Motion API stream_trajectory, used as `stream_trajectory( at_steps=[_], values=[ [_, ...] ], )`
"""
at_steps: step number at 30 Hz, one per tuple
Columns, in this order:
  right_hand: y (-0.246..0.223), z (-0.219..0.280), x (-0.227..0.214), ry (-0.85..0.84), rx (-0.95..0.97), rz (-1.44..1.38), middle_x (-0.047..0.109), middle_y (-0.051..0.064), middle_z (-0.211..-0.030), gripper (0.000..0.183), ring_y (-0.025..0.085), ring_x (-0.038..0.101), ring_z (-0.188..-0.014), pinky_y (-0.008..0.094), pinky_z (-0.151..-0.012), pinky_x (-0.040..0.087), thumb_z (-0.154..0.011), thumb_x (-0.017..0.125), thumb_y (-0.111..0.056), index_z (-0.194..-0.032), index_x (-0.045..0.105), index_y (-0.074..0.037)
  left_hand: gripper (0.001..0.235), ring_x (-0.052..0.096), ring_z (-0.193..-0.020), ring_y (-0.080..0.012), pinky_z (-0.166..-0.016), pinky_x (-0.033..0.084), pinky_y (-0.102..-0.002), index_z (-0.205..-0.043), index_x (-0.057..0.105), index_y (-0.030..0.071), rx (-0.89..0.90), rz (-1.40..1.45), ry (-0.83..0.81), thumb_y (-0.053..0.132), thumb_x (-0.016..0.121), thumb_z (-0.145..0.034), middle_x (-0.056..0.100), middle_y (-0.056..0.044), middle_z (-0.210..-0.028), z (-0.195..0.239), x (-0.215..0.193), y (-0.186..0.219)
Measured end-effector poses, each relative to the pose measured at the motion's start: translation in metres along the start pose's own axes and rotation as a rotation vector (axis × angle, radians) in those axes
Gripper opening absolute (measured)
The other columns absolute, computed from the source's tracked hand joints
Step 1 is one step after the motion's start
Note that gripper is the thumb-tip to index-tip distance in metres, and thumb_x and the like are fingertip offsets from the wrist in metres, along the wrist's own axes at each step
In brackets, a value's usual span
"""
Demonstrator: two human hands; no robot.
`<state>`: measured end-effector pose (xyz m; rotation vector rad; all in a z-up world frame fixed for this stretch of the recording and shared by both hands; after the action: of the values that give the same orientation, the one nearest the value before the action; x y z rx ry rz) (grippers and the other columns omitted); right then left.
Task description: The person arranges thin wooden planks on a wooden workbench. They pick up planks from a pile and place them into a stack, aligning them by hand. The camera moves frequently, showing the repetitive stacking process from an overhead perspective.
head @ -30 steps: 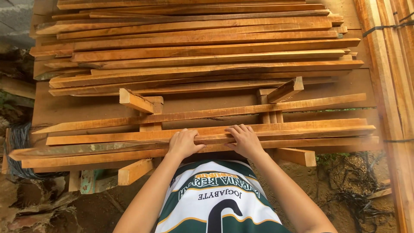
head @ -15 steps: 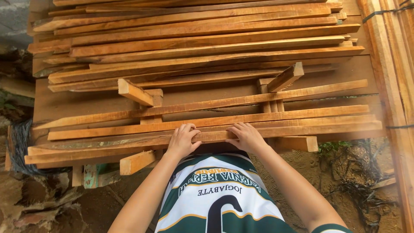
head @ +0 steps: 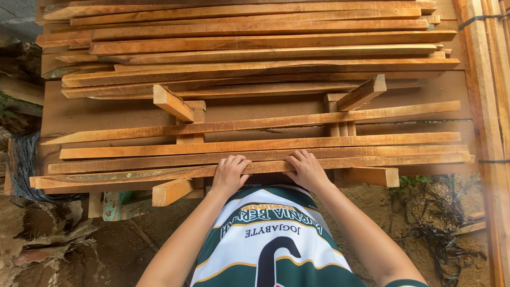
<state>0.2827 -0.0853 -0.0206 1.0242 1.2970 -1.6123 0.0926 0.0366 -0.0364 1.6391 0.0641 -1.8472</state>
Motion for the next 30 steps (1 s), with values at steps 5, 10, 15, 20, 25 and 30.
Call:
stream_trajectory(
  at_steps=[5, 10, 15, 20, 25, 30],
  values=[
    [0.008, -0.01, 0.005, -0.092, 0.039, 0.009, 0.061, -0.001, -0.11, 0.052, 0.022, 0.056, -0.111, 0.037, -0.088, 0.048, -0.074, 0.081, -0.043, -0.116, 0.065, -0.018, 0.047, 0.052, -0.12, -0.015, -0.099, 0.041, -0.035, -0.127, 0.062, 0.025, -0.006, -0.004, -0.029, 0.035, 0.077, -0.084, 0.056, 0.007, -0.121, -0.009, 0.001, 0.002],
    [0.024, -0.014, 0.018, -0.19, 0.061, 0.101, 0.06, 0.0, -0.104, 0.059, 0.022, 0.059, -0.105, 0.037, -0.084, 0.051, -0.066, 0.082, -0.053, -0.109, 0.062, -0.018, 0.055, 0.053, -0.118, -0.0161, -0.099, 0.04, -0.038, -0.133, 0.059, 0.024, -0.035, -0.014, -0.075, 0.044, 0.075, -0.084, 0.056, 0.006, -0.12, -0.019, -0.007, 0.006],
    [0.02, 0.0, -0.008, -0.112, 0.119, 0.01, 0.074, 0.005, -0.091, 0.054, 0.027, 0.074, -0.095, 0.038, -0.085, 0.053, -0.078, 0.077, -0.052, -0.113, 0.052, -0.021, 0.04, 0.067, -0.109, -0.0247, -0.091, 0.043, -0.04, -0.117, 0.066, 0.021, -0.151, 0.1, -0.245, 0.045, 0.07, -0.085, 0.071, 0.0, -0.107, -0.023, -0.001, -0.003],
    [0.001, 0.015, -0.032, 0.117, 0.032, 0.113, 0.066, -0.006, -0.102, 0.05, 0.015, 0.063, -0.107, 0.032, -0.095, 0.044, -0.076, 0.078, -0.053, -0.116, 0.063, -0.027, 0.048, 0.06, -0.113, -0.0175, -0.096, 0.041, -0.037, -0.123, 0.065, 0.025, -0.046, 0.041, -0.058, 0.044, 0.077, -0.081, 0.064, 0.006, -0.114, -0.009, -0.008, 0.007],
    [-0.001, 0.022, -0.025, 0.284, 0.058, 0.121, 0.063, -0.008, -0.104, 0.057, 0.014, 0.06, -0.107, 0.032, -0.094, 0.043, -0.063, 0.087, -0.046, -0.112, 0.064, -0.028, 0.05, 0.054, -0.114, -0.0143, -0.094, 0.043, -0.034, -0.121, 0.062, 0.026, -0.017, 0.009, 0.06, 0.043, 0.08, -0.077, 0.057, 0.009, -0.114, -0.003, 0.001, 0.004],
    [0.007, 0.014, -0.014, 0.271, 0.028, 0.115, 0.064, -0.009, -0.106, 0.057, 0.014, 0.059, -0.105, 0.031, -0.09, 0.044, -0.059, 0.088, -0.044, -0.109, 0.067, -0.029, 0.048, 0.054, -0.115, -0.0148, -0.093, 0.043, -0.034, -0.121, 0.064, 0.027, -0.001, -0.003, 0.034, 0.043, 0.079, -0.078, 0.057, 0.009, -0.114, -0.008, 0.01, -0.004]
  ],
)
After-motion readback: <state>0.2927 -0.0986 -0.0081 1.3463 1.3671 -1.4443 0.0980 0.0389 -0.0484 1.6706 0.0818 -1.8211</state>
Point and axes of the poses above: each hand's wrist, its own z-axis away from the middle knuckle, its own x-axis out of the palm, y = z × x, the point moved 9 cm from there along -z, towards the middle knuckle
